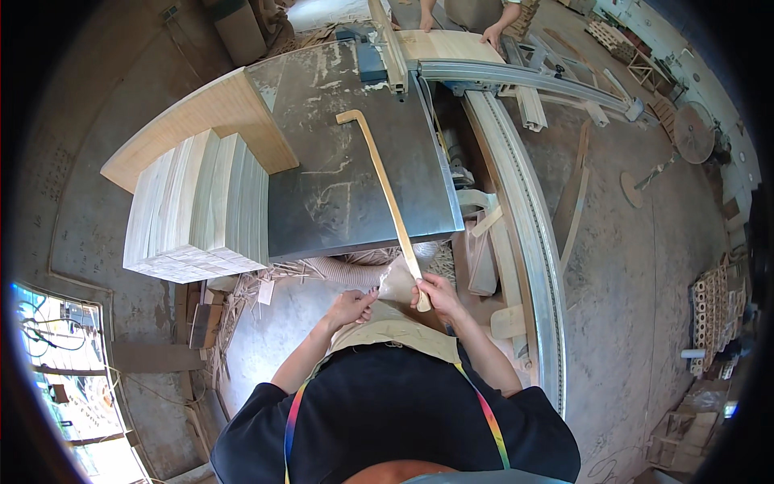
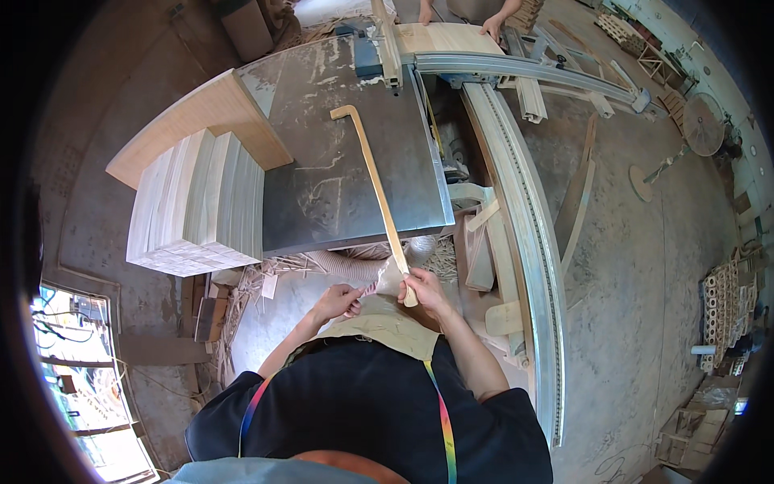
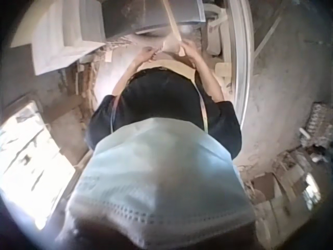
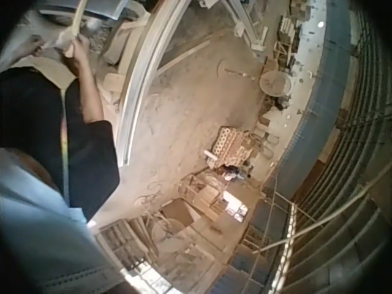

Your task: Operate a sliding table saw to cut wooden boards to specific dimensions.

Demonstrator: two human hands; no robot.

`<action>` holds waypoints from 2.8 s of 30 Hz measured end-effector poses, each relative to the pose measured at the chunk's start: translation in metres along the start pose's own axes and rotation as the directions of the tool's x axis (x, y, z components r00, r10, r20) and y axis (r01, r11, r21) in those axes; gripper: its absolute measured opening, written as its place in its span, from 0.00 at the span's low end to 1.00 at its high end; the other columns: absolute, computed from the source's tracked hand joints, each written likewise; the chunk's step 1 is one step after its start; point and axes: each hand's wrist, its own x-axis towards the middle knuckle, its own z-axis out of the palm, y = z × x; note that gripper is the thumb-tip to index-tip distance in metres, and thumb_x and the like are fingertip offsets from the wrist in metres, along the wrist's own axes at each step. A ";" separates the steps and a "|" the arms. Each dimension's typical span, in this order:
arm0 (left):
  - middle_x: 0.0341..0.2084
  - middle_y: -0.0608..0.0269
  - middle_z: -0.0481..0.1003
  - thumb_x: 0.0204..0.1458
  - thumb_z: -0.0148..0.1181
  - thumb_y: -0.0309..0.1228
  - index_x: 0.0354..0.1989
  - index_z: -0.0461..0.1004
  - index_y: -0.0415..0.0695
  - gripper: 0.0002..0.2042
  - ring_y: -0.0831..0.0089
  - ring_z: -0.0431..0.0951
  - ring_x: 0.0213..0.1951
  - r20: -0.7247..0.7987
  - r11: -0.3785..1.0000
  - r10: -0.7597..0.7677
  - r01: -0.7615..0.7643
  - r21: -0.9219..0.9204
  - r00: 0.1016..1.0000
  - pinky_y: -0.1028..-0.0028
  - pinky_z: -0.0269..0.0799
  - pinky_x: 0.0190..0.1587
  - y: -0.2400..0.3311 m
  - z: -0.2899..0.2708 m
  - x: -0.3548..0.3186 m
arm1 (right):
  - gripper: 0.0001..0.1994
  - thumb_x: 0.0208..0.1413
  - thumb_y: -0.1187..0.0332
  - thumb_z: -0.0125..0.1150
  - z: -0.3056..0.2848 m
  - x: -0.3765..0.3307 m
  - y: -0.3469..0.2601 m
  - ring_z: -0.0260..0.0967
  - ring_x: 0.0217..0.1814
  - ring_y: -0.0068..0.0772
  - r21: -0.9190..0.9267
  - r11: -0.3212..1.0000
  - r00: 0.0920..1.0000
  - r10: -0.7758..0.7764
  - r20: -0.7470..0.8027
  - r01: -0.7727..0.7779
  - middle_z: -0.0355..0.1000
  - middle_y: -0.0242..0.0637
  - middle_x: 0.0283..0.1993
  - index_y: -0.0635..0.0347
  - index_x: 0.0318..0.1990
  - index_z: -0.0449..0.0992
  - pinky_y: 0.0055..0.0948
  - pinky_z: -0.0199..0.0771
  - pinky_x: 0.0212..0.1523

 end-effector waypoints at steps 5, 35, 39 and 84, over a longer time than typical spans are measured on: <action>0.22 0.60 0.75 0.65 0.62 0.50 0.30 0.74 0.36 0.25 0.76 0.74 0.22 0.015 1.000 0.008 -0.008 -0.015 1.000 0.79 0.72 0.24 0.002 0.002 0.002 | 0.12 0.71 0.71 0.53 -0.002 0.002 0.001 0.74 0.25 0.27 0.019 1.000 1.000 -0.005 -0.022 0.005 0.76 0.38 0.36 0.70 0.54 0.74 0.26 0.80 0.30; 0.22 0.62 0.74 0.65 0.62 0.47 0.30 0.73 0.39 0.21 0.76 0.74 0.22 0.021 1.000 -0.010 0.010 -0.020 1.000 0.79 0.72 0.25 0.027 -0.002 0.014 | 0.17 0.72 0.72 0.50 0.012 0.020 -0.058 0.64 0.20 0.20 -0.143 0.921 0.925 -0.374 -0.070 0.362 0.72 0.34 0.34 0.65 0.64 0.69 0.24 0.71 0.21; 0.22 0.62 0.74 0.65 0.62 0.47 0.30 0.73 0.39 0.22 0.76 0.74 0.22 0.012 0.999 -0.027 0.028 -0.037 1.000 0.79 0.72 0.25 0.026 -0.004 0.018 | 0.22 0.69 0.73 0.50 0.019 0.031 -0.115 0.71 0.23 0.32 -0.642 0.664 0.777 -0.608 -0.164 0.384 0.75 0.43 0.36 0.67 0.70 0.65 0.32 0.74 0.25; 0.21 0.60 0.76 0.64 0.62 0.49 0.29 0.77 0.35 0.25 0.73 0.75 0.20 -0.069 0.999 0.020 -0.022 -0.040 0.997 0.76 0.73 0.25 0.049 -0.050 0.043 | 0.24 0.66 0.75 0.51 0.003 0.191 -0.176 0.76 0.33 0.65 -0.984 0.139 0.670 -0.742 -0.029 0.111 0.79 0.60 0.34 0.63 0.70 0.66 0.53 0.75 0.34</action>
